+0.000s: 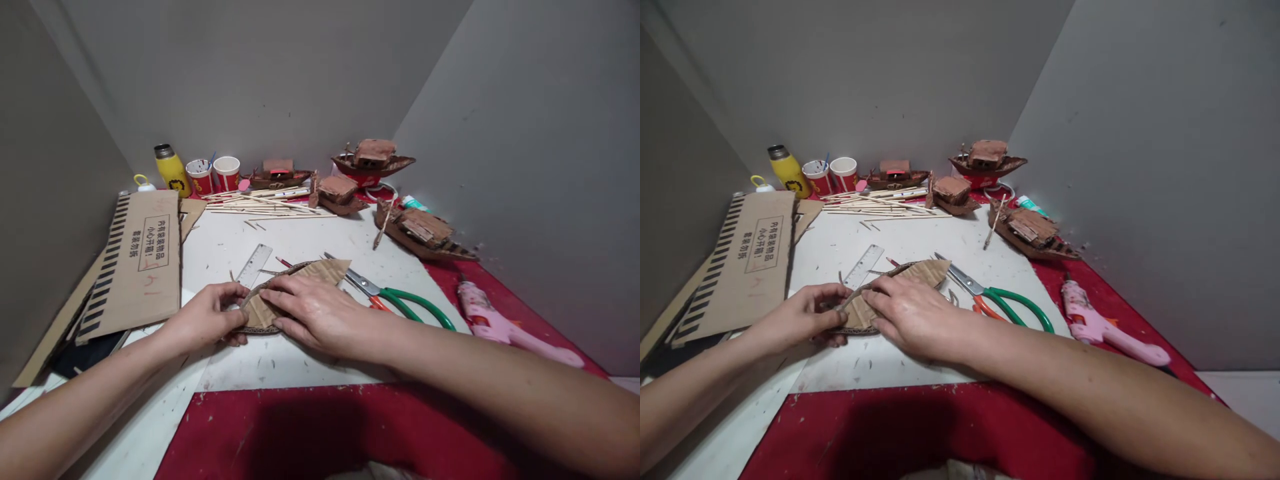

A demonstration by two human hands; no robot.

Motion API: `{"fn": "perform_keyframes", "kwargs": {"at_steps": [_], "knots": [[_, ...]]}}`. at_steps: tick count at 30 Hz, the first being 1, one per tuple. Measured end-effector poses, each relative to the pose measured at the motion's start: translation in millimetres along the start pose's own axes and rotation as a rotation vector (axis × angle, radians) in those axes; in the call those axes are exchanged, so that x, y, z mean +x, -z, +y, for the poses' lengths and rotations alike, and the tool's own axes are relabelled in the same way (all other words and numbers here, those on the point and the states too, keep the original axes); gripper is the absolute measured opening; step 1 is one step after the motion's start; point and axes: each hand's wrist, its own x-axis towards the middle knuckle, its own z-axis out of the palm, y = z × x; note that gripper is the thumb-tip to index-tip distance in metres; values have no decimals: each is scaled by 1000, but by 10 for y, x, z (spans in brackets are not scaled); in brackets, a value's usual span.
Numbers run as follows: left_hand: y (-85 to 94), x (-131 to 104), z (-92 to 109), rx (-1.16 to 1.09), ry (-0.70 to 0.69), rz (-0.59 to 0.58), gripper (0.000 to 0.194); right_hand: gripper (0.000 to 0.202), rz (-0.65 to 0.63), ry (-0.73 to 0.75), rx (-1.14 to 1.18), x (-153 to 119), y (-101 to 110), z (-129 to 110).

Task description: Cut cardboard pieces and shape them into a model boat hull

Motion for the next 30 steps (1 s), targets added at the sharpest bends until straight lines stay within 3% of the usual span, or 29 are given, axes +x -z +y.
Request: {"fn": "perform_keyframes", "kwargs": {"at_steps": [7, 14, 19, 22, 24, 26, 28, 30], "knots": [[-26, -84, -13, -38, -27, -3, 44, 40, -84, -11, 56, 44, 38, 26], [-67, -19, -128, -58, -93, 39, 29, 35, -108, 11, 19, 59, 25, 29], [-107, 18, -176, 29, -151, 101, 23, 33, -40, 61, 40, 26, 40, 8], [-99, 29, -208, 39, -159, 91, 22, 28, 146, 83, 186, -63, 187, 80], [-91, 30, -224, 45, -148, 91, 22, 25, 383, -25, 231, -154, 317, 183], [-88, 26, -223, 43, -136, 94, 24, 24, 532, -251, 187, -253, 420, 311], [-90, 12, -200, 31, -124, 101, 26, 31, 495, -426, 151, -339, 465, 427], [-96, -12, -161, 17, -114, 112, 29, 31, 367, -503, 148, -399, 455, 499]]}}
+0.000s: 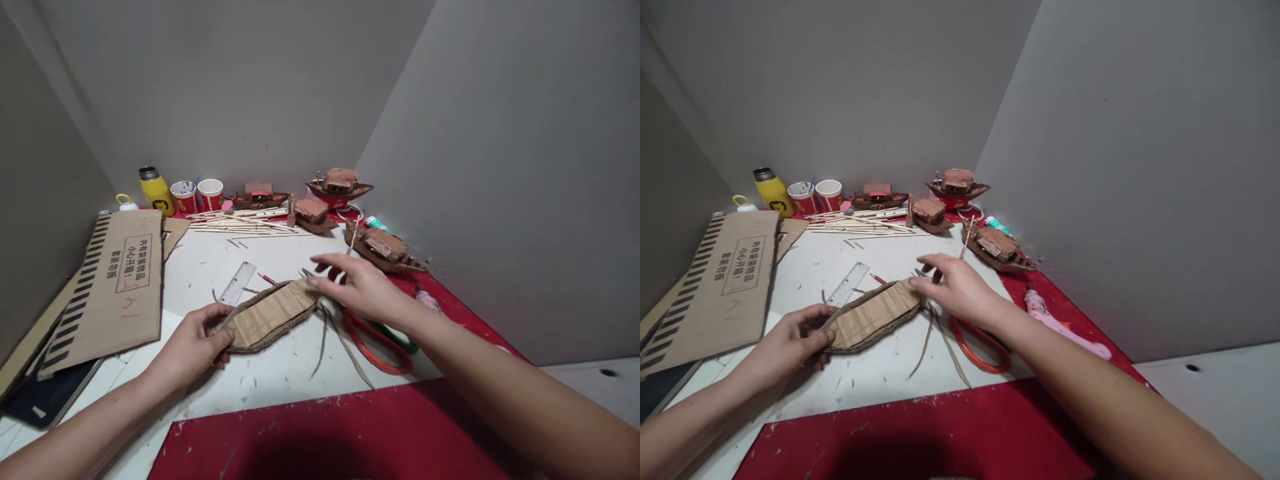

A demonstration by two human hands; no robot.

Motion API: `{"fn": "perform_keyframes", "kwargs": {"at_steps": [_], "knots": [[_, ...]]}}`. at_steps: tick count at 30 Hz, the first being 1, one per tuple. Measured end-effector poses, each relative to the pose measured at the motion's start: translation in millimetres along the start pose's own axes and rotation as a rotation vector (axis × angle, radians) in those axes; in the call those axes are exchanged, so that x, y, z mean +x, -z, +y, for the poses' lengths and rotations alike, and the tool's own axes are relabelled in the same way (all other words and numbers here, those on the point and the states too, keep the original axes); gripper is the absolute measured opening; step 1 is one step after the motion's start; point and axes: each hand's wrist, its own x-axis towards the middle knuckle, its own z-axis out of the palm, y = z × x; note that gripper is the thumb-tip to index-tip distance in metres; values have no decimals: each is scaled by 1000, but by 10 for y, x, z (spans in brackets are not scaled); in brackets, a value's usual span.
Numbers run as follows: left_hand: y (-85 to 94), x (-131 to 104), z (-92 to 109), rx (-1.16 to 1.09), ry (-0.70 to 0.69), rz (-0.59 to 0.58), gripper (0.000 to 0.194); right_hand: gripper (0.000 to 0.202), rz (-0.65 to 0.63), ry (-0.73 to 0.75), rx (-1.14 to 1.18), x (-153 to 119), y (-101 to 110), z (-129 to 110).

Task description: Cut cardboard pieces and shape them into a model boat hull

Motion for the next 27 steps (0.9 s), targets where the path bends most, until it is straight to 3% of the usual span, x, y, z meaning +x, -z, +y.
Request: {"fn": "perform_keyframes", "kwargs": {"at_steps": [4, 10, 16, 19, 21, 23, 25, 27], "knots": [[-13, -45, 59, -47, 4, 48, 36, 16, -89, -43, -26, -56, -44, 34], [39, -65, 73, -155, -40, 175, 45, 24, -75, -116, 135, -176, -34, -24], [223, -254, 243, -44, -217, 499, 50, 31, 160, -216, 398, -436, 177, -38], [156, -405, 317, -169, -271, 611, 49, 30, 369, -243, 504, -593, 241, -119], [1, -501, 358, -307, -288, 559, 53, 25, 531, -257, 546, -689, 198, -255], [-207, -581, 411, -446, -267, 361, 57, 19, 622, -224, 578, -781, 86, -450], [-405, -628, 487, -521, -199, 193, 53, 13, 575, -122, 588, -867, -43, -645], [-528, -631, 581, -556, -199, 195, 43, 11, 423, 70, 598, -948, -117, -752]]}}
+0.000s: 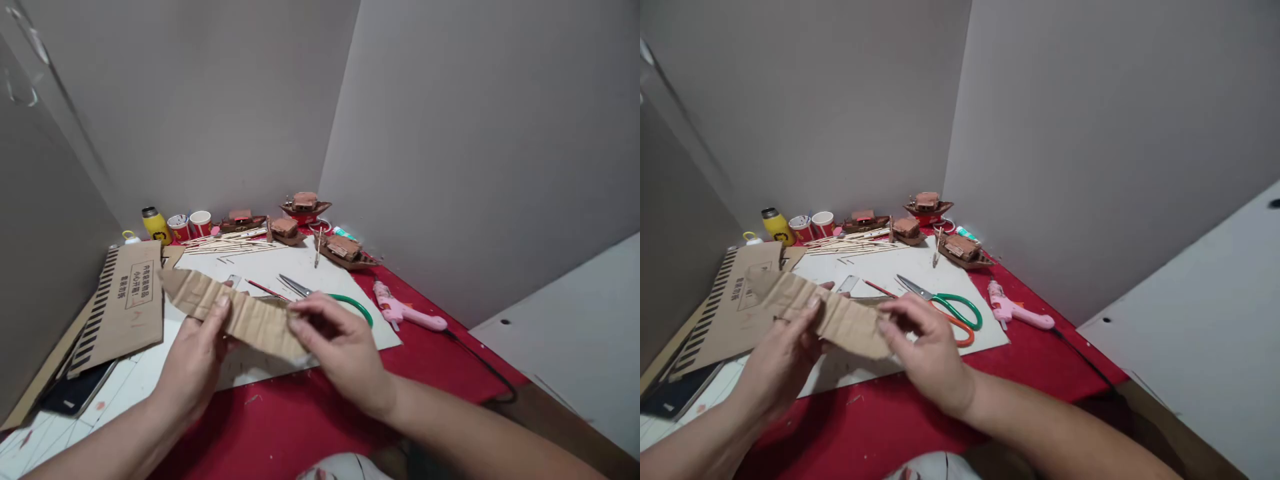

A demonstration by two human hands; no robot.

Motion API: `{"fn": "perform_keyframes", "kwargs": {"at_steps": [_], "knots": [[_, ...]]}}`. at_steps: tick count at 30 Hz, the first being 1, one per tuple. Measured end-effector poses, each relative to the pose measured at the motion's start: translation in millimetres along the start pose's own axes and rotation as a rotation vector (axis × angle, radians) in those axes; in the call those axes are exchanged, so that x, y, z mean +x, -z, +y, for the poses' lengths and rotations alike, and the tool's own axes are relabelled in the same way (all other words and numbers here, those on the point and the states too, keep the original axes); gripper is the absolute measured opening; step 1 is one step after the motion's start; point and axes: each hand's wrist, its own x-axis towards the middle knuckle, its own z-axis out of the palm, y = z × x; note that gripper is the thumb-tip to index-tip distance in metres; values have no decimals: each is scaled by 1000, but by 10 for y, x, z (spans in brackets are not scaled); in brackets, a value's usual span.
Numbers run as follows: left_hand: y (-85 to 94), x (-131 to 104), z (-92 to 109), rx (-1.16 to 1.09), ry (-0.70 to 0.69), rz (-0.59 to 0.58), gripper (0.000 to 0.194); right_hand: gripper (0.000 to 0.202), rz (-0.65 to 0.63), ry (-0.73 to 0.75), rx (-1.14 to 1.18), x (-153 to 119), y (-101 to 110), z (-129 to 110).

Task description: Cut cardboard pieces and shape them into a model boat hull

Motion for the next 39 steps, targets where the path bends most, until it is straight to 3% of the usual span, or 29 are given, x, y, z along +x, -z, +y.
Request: {"fn": "perform_keyframes", "kwargs": {"at_steps": [2, 4, 7, 9, 12, 16, 21, 24, 29, 36, 39], "knots": [[-66, 47, 55, -45, -87, 46, 33, 20, -176, 69, 26, -46, 72, 19], [-54, 132, 123, -52, -136, 53, 28, 24, -222, 32, -186, -26, 278, 137], [-9, 250, 207, 33, -100, -75, 25, 32, -244, -23, -709, 53, 629, 423], [-54, 292, 244, 84, -85, -194, 25, 29, -430, -118, -896, 82, 769, 592], [-259, 307, 289, 90, -103, -331, 34, 25, -545, -199, -969, 105, 806, 740], [-567, 323, 348, 30, -127, -310, 33, 27, -569, -275, -982, 218, 769, 819], [-665, 424, 380, -22, -254, -372, 23, 21, -579, -325, -995, 321, 920, 884], [-598, 476, 342, -39, -299, -360, 30, 16, -507, -295, -963, 295, 1054, 953], [-455, 466, 313, -63, -231, -232, 28, 17, -285, -142, -466, 312, 1025, 925], [-348, 279, 520, -105, -362, -193, 24, 60, -503, 77, -67, 487, 545, 535], [-319, 220, 570, -109, -423, -212, 27, 63, -552, 100, -32, 478, 344, 351]]}}
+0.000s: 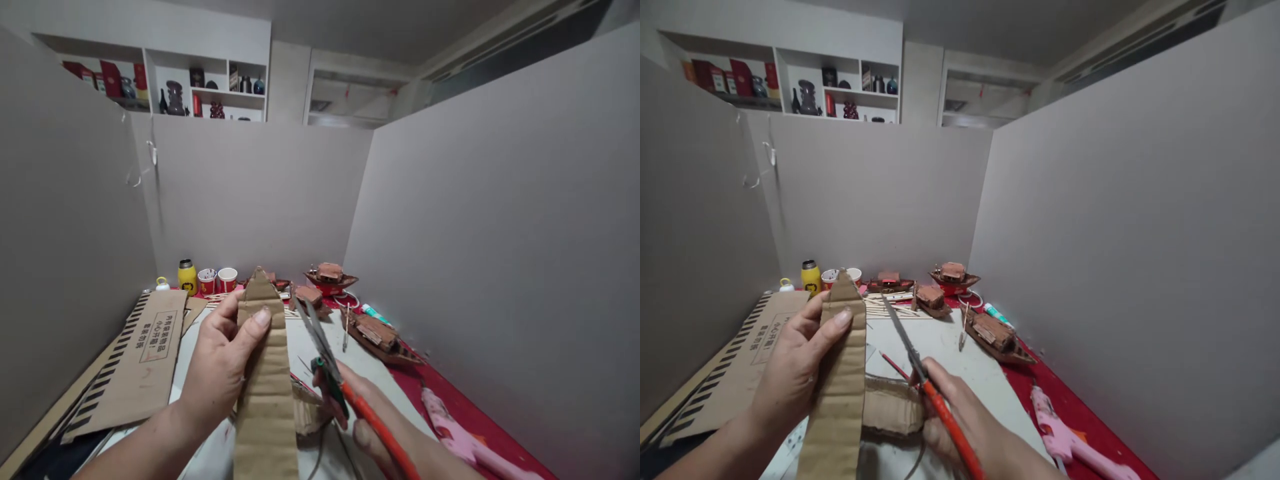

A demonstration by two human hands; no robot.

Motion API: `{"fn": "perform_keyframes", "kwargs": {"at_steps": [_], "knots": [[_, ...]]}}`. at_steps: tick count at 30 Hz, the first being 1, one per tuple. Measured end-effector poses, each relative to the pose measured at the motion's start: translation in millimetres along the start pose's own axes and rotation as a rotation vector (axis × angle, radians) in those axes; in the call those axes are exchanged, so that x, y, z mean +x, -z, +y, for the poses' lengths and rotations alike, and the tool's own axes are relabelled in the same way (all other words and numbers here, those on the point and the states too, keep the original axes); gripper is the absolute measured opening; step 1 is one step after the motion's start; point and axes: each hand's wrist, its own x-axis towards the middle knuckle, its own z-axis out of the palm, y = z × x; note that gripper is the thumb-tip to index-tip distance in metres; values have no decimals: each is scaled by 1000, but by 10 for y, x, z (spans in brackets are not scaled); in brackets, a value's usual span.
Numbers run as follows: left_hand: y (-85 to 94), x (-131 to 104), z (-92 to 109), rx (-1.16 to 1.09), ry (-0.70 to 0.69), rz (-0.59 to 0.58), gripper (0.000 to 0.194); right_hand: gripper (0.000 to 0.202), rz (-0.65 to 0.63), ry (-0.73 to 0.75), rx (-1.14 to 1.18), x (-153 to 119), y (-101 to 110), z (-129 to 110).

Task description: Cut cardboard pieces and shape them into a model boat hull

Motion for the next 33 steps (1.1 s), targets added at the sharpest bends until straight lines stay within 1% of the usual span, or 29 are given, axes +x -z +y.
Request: {"fn": "perform_keyframes", "kwargs": {"at_steps": [2, 5, 7, 11, 14, 16, 18, 20, 23, 26, 28, 33], "knots": [[14, -6, 19, 4, -27, -23, 27, 65, -32, 9, 49, 51, -111, -134], [35, 4, 15, 28, -29, -71, 22, 72, -27, 9, 160, 110, -265, -291], [44, 12, -1, 48, -20, -88, 22, 71, -35, 5, 207, 141, -346, -332], [48, 14, -34, 62, -21, -75, 27, 72, -37, 16, 231, 164, -439, -339], [48, 6, -45, 58, -30, -90, 29, 71, 15, 26, 221, 133, -461, -409], [50, 1, -48, 72, -33, -108, 29, 65, 55, 11, 175, 98, -461, -477], [53, -2, -53, 92, -44, -126, 29, 58, 63, -9, 139, 71, -464, -516], [55, -1, -59, 117, -64, -138, 28, 57, 53, -1, 149, 61, -478, -503], [44, 1, -59, 164, -95, -114, 27, 62, 58, 32, 204, 66, -510, -435], [22, -2, -47, 186, -93, -83, 25, 62, 81, 2, 176, 57, -510, -400], [11, -3, -46, 175, -79, -86, 25, 63, 80, -21, 142, 41, -491, -395], [1, 0, -93, 131, -25, -117, 26, 75, 11, -24, 168, 37, -456, -366]]}}
